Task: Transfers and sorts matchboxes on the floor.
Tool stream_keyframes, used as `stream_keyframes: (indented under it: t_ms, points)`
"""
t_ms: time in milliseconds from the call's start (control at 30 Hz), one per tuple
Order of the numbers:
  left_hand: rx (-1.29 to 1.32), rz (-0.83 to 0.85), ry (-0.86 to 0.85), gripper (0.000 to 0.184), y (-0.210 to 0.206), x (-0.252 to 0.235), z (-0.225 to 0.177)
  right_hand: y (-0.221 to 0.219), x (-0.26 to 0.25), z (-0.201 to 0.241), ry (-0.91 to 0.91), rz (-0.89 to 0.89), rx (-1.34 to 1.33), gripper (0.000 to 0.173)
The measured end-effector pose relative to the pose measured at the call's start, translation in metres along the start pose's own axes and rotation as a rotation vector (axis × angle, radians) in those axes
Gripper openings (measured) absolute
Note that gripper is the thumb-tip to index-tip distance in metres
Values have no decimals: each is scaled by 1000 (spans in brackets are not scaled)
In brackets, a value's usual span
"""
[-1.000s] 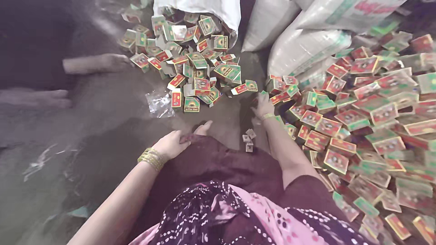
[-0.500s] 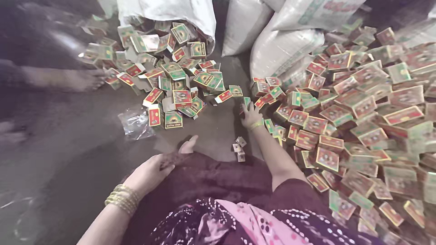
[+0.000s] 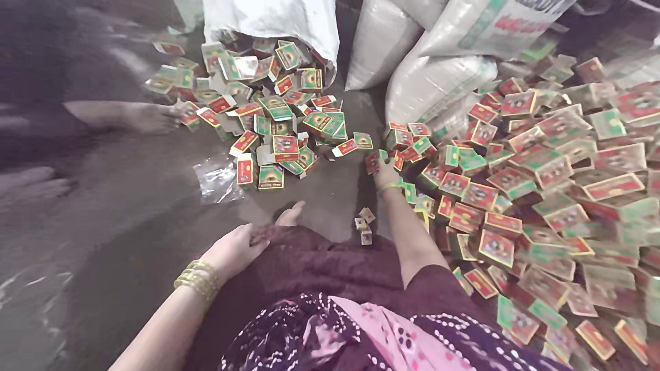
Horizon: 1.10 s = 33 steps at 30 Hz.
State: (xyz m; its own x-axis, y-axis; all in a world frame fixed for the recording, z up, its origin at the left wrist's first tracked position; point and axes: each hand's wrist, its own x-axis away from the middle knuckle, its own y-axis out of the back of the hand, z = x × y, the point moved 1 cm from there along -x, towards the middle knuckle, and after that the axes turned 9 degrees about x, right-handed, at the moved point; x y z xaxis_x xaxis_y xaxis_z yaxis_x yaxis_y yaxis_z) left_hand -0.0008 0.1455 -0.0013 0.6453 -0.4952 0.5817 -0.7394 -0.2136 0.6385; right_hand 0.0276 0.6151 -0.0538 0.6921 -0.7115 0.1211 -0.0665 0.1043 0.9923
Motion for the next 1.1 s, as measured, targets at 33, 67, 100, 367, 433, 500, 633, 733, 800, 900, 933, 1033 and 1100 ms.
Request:
stream_keyframes:
  t_ms: [33,67,100,367,433,500,633,733,800,900,933,1033,1100]
  points:
    - [4,4,6,46,0,0,0,1,-2,-1,9,5,-14,54]
    - [3,7,12,47,0,0,-1,2,-4,-1,22,14,-16,58]
    - [3,8,17,48,1,-1,-1,3,-5,-1,40,17,-16,64]
    - [16,12,3,46,0,-1,2,1,9,3,-57,-14,7,75]
    - [20,14,0,46,0,-1,3,0,7,3,-47,-3,35,74]
    - [21,14,-2,46,0,-2,2,1,5,1,-13,19,54,74]
    - [16,10,28,49,1,-2,0,3,11,-4,197,57,122,62]
    - [32,-2,19,44,-1,-2,0,11,17,-4,351,161,249,58]
    - [45,-13,-11,41,-2,-4,3,20,22,-1,454,182,318,56]
    - [61,-18,-52,39,-2,-2,3,47,30,-3,658,85,409,60]
    - [62,-24,-64,38,-3,-3,4,59,27,-8,707,10,409,60]
    - [48,-22,-51,38,-5,-6,7,111,6,-29,679,-199,412,56]
    - [45,-18,-42,38,-6,-7,9,156,-12,-48,540,-312,425,53]
